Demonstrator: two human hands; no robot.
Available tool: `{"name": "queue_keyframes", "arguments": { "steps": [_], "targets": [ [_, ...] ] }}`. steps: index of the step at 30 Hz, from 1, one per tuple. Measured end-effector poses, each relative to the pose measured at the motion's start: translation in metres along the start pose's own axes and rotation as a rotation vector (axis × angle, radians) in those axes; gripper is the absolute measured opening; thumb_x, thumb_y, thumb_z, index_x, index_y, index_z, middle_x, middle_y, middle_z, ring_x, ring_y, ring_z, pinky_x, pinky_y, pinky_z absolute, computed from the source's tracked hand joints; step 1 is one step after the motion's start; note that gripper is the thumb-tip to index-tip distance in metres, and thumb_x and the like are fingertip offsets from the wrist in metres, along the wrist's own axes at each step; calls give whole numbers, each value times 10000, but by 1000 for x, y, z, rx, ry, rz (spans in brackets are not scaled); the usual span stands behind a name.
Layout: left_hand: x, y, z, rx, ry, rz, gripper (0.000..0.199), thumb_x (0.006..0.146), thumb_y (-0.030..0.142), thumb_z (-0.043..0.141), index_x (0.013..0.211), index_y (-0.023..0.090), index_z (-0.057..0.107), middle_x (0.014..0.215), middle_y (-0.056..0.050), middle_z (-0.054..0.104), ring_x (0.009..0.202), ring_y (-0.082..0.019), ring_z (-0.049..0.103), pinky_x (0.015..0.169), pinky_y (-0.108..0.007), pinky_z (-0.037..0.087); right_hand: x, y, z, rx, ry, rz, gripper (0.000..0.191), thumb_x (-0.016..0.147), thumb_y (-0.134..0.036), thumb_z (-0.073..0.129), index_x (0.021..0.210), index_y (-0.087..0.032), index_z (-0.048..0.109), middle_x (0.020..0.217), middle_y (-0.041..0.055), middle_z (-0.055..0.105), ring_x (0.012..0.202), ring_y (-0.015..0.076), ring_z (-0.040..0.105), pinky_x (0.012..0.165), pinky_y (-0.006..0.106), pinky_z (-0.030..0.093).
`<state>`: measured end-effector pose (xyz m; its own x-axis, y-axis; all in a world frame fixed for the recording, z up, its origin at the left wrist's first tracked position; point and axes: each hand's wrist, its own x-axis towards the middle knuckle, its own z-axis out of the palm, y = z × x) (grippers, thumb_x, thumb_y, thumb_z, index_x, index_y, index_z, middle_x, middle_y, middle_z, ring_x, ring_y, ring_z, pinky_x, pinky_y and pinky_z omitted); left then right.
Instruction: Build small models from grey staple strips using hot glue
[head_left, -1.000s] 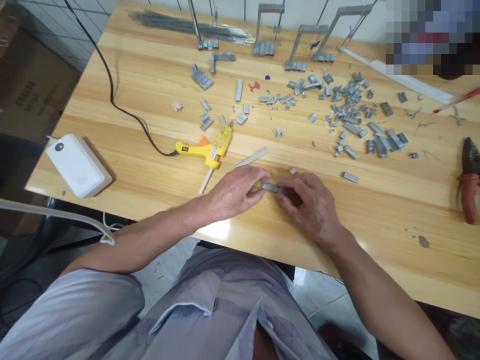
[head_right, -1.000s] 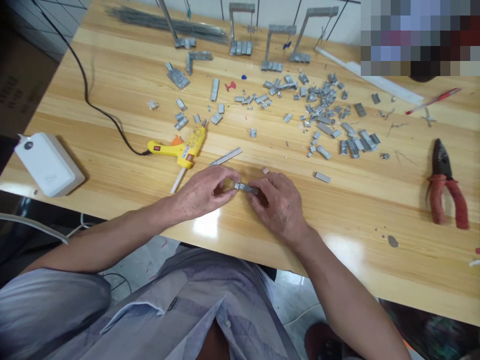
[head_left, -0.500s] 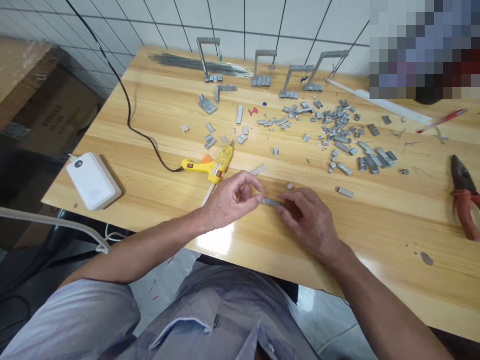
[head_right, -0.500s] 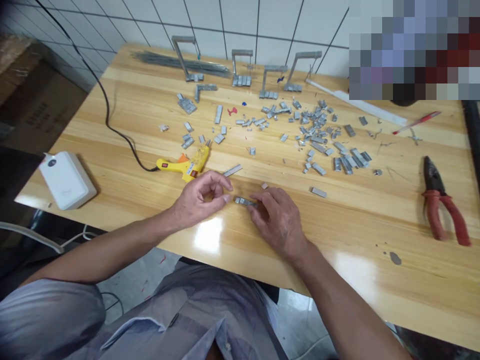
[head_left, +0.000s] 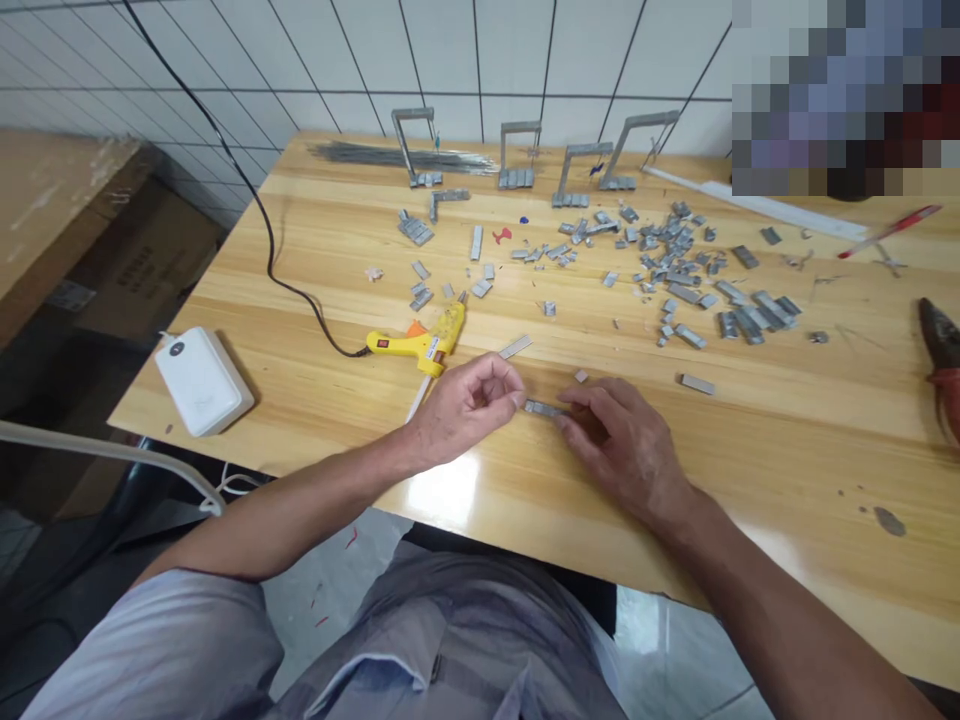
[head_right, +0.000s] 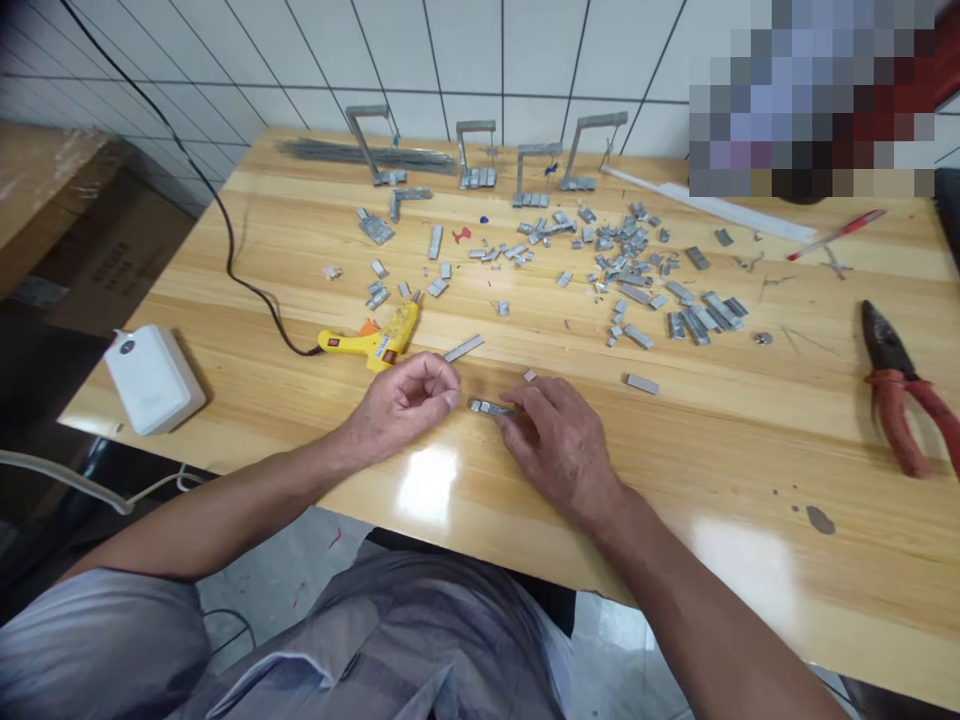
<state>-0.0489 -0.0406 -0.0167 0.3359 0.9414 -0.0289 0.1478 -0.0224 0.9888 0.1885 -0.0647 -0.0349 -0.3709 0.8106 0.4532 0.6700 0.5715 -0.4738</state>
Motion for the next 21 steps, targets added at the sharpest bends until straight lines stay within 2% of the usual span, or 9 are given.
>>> {"name": "queue_keyframes", "arguments": {
  "steps": [13,17,21],
  "targets": [
    [0,1,0,-27,-7,-71,218,884,388,739,932,185,674,662,47,512,575,-88,434,519,-211,334,2,-2,1,-10,38,-31,113,994,-250,647,1103,-229,665,899,56,715,857,225,679,735,358,555],
    [2,5,0,-131,-25,-95,242,853,386,767,913,171,673,728,25,587,607,-83,472,547,-210,362,3,-2,-3,-8,52,-44,141,984,-241,677,1123,-220,667,906,54,720,837,214,686,720,347,559],
    [6,7,-2,-280,-71,-110,267,883,408,744,920,149,687,835,-11,688,574,-57,472,558,-217,390,6,-8,-12,-12,83,-21,138,989,-251,679,1122,-217,669,935,58,719,822,201,693,709,338,564]
  ]
}}
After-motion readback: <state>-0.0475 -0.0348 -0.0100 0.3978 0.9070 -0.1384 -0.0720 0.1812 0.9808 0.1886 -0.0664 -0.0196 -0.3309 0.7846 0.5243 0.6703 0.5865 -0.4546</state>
